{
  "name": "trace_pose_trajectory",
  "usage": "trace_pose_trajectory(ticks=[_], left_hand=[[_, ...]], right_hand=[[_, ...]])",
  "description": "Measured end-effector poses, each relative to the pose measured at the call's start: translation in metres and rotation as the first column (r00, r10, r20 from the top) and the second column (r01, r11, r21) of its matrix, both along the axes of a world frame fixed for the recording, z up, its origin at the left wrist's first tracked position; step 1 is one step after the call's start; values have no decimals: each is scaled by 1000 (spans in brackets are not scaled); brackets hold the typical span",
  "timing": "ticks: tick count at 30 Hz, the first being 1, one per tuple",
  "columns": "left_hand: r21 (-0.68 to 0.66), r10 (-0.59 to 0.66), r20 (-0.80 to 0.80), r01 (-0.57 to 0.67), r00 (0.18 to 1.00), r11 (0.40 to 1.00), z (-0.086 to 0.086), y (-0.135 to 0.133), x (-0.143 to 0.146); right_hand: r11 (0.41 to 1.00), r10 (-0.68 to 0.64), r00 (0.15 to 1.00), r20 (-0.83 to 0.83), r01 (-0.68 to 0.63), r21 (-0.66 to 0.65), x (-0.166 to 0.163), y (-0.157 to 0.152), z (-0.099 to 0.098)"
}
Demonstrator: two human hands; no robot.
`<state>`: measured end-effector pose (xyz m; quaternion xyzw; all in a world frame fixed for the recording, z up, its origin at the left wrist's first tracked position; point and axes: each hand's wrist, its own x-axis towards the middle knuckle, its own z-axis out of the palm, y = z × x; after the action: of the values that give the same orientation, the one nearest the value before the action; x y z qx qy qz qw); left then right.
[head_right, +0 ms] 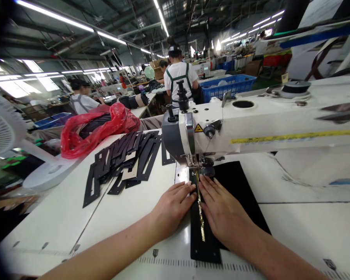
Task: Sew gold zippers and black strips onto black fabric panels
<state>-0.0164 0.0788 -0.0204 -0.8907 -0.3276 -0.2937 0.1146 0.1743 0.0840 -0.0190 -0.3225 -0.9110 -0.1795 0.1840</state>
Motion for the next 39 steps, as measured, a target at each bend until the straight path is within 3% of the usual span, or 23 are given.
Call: trace_pose_trajectory(ticks=[12, 20, 33, 39], left_hand=[[-63, -26, 14, 27, 1000, 998, -1, 20, -2], [-101, -35, 42, 39, 999, 994, -1, 33, -3], [-185, -7, 107, 27, 994, 982, -6, 45, -6], [-236, -65, 93, 86, 993, 968, 0, 32, -7]], right_hand=[[1000, 19, 998, -58, -18, 26, -1, 23, 0], [986, 3, 991, -133, -25, -163, -4, 40, 2], [957, -45, 978, -205, -16, -289, -3, 60, 8], [949, -60, 984, -167, 4, -316, -1, 40, 21]])
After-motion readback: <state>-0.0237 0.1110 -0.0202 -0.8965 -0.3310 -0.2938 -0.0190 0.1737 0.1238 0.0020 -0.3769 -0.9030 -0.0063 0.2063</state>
